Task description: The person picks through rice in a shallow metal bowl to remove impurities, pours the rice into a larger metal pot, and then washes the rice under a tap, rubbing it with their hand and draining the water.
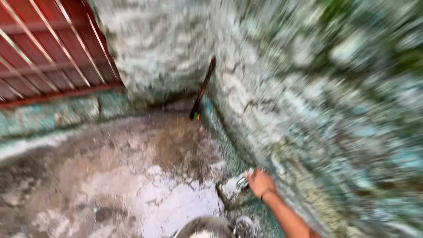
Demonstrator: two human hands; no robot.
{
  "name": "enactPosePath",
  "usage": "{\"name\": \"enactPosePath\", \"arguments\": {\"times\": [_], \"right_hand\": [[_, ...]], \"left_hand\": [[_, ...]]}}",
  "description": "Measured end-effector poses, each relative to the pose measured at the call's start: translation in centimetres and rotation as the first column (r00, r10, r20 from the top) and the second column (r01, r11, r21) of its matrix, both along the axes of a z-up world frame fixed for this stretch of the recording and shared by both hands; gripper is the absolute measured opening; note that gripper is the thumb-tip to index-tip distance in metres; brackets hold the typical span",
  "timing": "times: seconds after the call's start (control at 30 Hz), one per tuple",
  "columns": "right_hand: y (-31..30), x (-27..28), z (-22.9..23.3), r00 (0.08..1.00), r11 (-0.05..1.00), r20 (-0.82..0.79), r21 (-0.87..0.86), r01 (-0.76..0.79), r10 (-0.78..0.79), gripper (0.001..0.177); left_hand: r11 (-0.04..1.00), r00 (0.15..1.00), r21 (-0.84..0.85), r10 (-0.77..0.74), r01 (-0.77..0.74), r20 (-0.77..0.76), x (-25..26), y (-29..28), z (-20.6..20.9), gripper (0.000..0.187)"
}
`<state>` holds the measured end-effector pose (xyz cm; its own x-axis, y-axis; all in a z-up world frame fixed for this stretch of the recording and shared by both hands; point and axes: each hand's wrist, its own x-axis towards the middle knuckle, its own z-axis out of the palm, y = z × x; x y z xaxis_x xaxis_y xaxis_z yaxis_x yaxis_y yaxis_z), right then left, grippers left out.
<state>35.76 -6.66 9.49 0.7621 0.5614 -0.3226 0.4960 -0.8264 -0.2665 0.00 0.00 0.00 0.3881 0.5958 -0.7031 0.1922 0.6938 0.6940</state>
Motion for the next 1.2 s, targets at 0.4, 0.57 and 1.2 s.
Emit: {"name": "enactPosePath", "arguments": {"times": [0.4, 0.57, 1.2], "right_hand": [[5.3, 0.8, -5.0, 0.986, 0.956, 0.066, -0.263, -0.128, 0.150, 0.047], [4.7, 0.5, -5.0, 0.949, 0.955, 0.138, -0.138, -0.264, 0.282, 0.038], [4.1, 4.6, -5.7, 0.661, 0.670, 0.108, -0.127, -0.731, 0.742, 0.028]], "left_hand": [[0.927, 0.948, 0.197, 0.307, -0.318, 0.087, -5.1, -2.1, -23.5, 0.058], [0.978, 0.980, -0.101, 0.175, -0.184, -0.091, -1.9, -0.1, -20.4, 0.056], [0.945, 0.990, -0.299, 0.115, -0.136, -0.085, 5.2, 3.3, -15.1, 0.073]]}}
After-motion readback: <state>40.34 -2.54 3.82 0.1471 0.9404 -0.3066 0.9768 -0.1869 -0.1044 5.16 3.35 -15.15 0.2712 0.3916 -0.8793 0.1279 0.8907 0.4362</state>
